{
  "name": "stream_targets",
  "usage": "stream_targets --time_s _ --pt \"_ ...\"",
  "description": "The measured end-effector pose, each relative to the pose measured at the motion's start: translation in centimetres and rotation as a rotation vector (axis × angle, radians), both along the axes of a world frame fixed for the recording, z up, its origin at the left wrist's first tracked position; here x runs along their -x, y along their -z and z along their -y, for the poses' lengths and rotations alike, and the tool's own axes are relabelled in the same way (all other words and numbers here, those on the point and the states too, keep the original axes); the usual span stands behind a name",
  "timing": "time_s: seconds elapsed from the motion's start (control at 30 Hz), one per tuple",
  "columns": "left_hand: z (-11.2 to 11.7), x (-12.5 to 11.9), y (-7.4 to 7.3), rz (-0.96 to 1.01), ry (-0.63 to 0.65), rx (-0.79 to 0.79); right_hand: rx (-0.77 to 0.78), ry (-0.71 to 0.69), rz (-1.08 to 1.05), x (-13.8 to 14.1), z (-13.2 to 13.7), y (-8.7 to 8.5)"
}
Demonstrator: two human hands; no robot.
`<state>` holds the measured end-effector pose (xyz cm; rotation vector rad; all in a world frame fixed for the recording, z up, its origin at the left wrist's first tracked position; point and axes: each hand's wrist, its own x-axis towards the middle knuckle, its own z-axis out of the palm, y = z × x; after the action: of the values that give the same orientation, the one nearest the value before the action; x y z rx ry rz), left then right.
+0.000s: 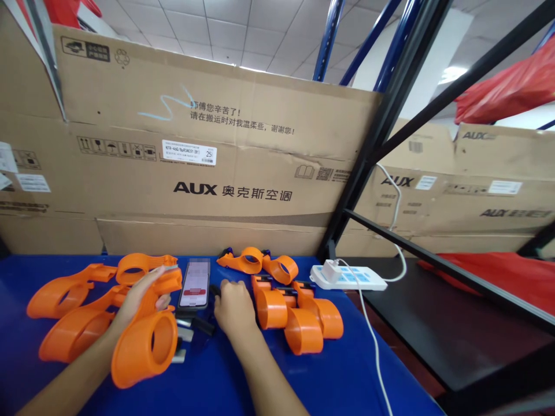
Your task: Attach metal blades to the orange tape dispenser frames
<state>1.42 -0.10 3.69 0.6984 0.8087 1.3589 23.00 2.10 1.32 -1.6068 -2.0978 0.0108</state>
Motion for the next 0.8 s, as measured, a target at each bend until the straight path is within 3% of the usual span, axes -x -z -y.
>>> stream_targets --time_s 0.2,0.33,0.47,0.6,0.8 --pt "0.3 -0.2 -0.1 -0.127 -0.042 -0.057 -0.065 -0.037 -0.054 0.2 0.1 -0.2" --pt "0.3 1.1 -1.2 0.042 -0.009 -0.012 -0.098 -0.08 -0.134 0.3 0.4 -1.9" --pt "0.5 2.1 -2.1 0.268 -0.063 -0.135 -0.051 -0.36 -0.259 0.8 1.7 -4.0" --pt "0.8 1.8 -2.2 0.299 -0.055 -0.206 0.044 -0.636 -0.153 1.7 3.1 -4.4" --pt "0.7 1.3 -1.6 0.162 0.027 -0.104 0.061 -0.674 -0.077 2.3 3.2 -3.5"
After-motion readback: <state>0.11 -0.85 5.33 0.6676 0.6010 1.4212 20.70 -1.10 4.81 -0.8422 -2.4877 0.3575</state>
